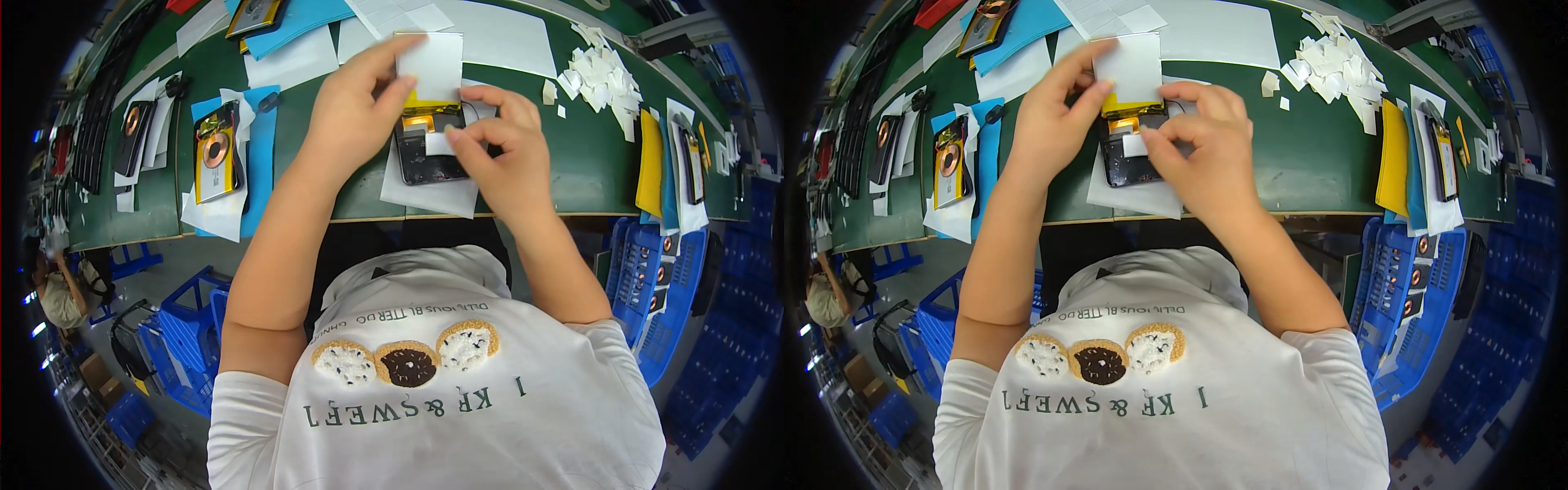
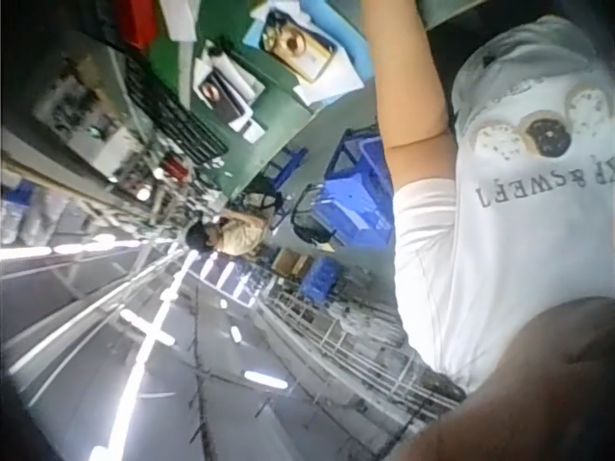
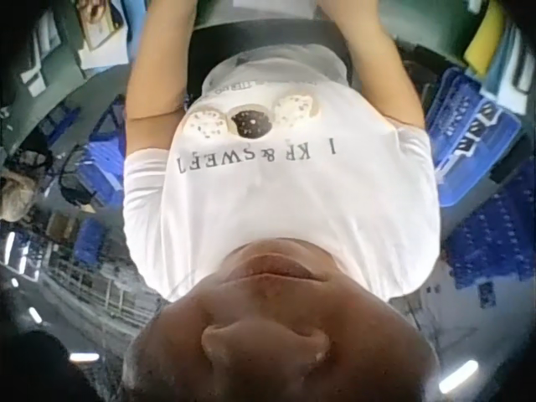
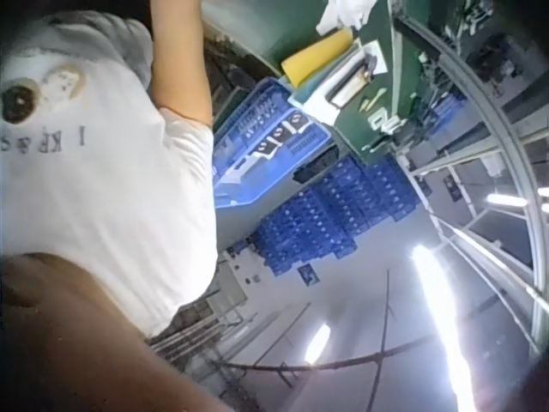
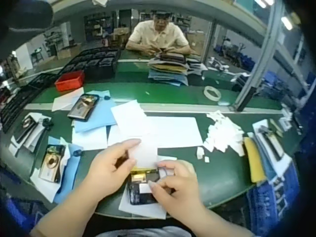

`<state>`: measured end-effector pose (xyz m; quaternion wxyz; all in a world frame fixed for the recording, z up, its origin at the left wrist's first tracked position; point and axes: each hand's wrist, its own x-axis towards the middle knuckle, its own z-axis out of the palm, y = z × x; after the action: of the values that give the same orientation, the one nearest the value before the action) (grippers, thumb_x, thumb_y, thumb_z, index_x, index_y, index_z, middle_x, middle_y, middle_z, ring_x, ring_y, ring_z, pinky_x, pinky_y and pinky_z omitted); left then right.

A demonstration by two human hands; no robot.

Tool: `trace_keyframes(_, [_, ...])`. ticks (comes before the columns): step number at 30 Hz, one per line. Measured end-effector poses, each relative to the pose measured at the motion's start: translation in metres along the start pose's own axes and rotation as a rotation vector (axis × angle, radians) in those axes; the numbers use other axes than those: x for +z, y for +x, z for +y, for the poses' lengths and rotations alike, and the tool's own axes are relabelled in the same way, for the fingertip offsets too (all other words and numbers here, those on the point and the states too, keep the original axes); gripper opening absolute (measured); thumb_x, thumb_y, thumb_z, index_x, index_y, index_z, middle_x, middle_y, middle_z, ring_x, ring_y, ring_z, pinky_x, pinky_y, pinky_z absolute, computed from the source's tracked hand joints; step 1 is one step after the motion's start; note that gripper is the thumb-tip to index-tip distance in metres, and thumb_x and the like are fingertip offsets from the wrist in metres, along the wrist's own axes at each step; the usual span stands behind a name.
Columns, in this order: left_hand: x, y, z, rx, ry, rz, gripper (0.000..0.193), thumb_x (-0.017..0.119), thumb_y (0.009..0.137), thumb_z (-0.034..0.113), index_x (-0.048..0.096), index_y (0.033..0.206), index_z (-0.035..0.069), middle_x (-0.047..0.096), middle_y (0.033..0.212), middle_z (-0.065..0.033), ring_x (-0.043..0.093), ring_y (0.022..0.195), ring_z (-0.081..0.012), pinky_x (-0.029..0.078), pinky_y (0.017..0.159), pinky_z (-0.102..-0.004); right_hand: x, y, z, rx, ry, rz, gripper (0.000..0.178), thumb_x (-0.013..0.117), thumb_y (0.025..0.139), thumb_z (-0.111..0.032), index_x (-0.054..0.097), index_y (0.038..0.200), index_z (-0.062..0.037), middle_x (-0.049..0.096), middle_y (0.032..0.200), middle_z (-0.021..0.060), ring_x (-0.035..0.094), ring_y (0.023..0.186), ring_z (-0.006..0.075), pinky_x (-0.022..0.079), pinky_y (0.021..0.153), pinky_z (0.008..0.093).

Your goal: Assemble electronic components by placing a battery into a plastic casing and applying adhesive tape.

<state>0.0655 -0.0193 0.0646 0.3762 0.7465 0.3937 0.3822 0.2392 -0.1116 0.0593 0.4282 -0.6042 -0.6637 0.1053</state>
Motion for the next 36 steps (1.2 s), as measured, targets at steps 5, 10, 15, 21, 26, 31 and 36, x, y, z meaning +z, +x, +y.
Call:
trace_keyframes(5, [-0.007,-0.017,-0.015,0.181,0.056,-0.166,0.042,0.069,0.079,0.003,0.067,0.120,0.014,0.052,0.136,-0.0138,0.056,0.116,-0.0306,0.047,0.095,-0.0360,0.005,-0.002,0.001,0.023,-0.031,-0.038,0.009,0.077,0.074,-0.015,0.070,0.070,-0.0099,0.061,0.122,0.0025,0.050,0.114,0.0259,0.033,0.094,0.0410])
trace_keyframes(10, [-0.006,-0.018,-0.014,0.175,0.015,-0.245,0.057,0.070,0.074,0.001,0.061,0.128,0.015,0.042,0.147,-0.0163,0.047,0.128,-0.0360,0.041,0.104,-0.0406,0.008,-0.001,0.003,0.036,-0.033,-0.066,0.009,0.077,0.074,-0.015,0.070,0.073,-0.0099,0.059,0.118,0.0021,0.051,0.110,0.0245,0.033,0.089,0.0397])
trace_keyframes(15, [-0.008,-0.020,-0.010,0.195,0.057,-0.263,0.061,0.071,0.070,0.002,0.059,0.129,0.015,0.042,0.146,-0.0164,0.047,0.127,-0.0372,0.042,0.102,-0.0414,0.008,0.001,0.002,0.034,-0.023,-0.074,0.010,0.077,0.074,-0.014,0.069,0.074,-0.0084,0.058,0.106,0.0014,0.053,0.096,0.0213,0.034,0.081,0.0370])
trace_keyframes(21, [-0.011,-0.028,-0.001,0.183,0.124,-0.228,0.047,0.074,0.070,0.005,0.061,0.115,0.013,0.043,0.144,-0.0164,0.049,0.124,-0.0387,0.044,0.100,-0.0418,0.005,0.001,-0.005,0.023,0.005,-0.073,0.011,0.077,0.073,-0.012,0.068,0.072,-0.0074,0.059,0.103,0.0022,0.054,0.094,0.0222,0.035,0.079,0.0369])
trace_keyframes(26, [-0.007,-0.029,0.005,0.188,0.153,-0.218,0.045,0.075,0.070,0.006,0.060,0.112,0.013,0.043,0.143,-0.0158,0.050,0.123,-0.0389,0.044,0.099,-0.0421,0.002,-0.001,-0.006,0.012,-0.029,-0.057,0.012,0.076,0.072,-0.011,0.066,0.070,-0.0072,0.059,0.102,0.0023,0.054,0.093,0.0227,0.035,0.079,0.0376])
trace_keyframes(31, [0.001,-0.027,0.008,0.171,0.189,-0.215,0.042,0.075,0.071,0.006,0.060,0.109,0.013,0.043,0.142,-0.0144,0.050,0.121,-0.0383,0.045,0.097,-0.0425,-0.003,0.004,-0.011,-0.032,-0.145,-0.074,0.015,0.077,0.070,-0.011,0.063,0.068,-0.0079,0.057,0.099,0.0021,0.053,0.093,0.0226,0.035,0.079,0.0389])
trace_keyframes(36, [-0.001,-0.023,0.006,0.074,0.169,-0.264,0.042,0.075,0.071,0.005,0.060,0.108,0.015,0.042,0.143,-0.0125,0.051,0.120,-0.0373,0.046,0.097,-0.0417,-0.008,0.017,-0.014,-0.144,-0.414,-0.121,0.023,0.082,0.064,-0.017,0.061,0.070,-0.0100,0.056,0.095,0.0015,0.052,0.093,0.0223,0.035,0.079,0.0407])
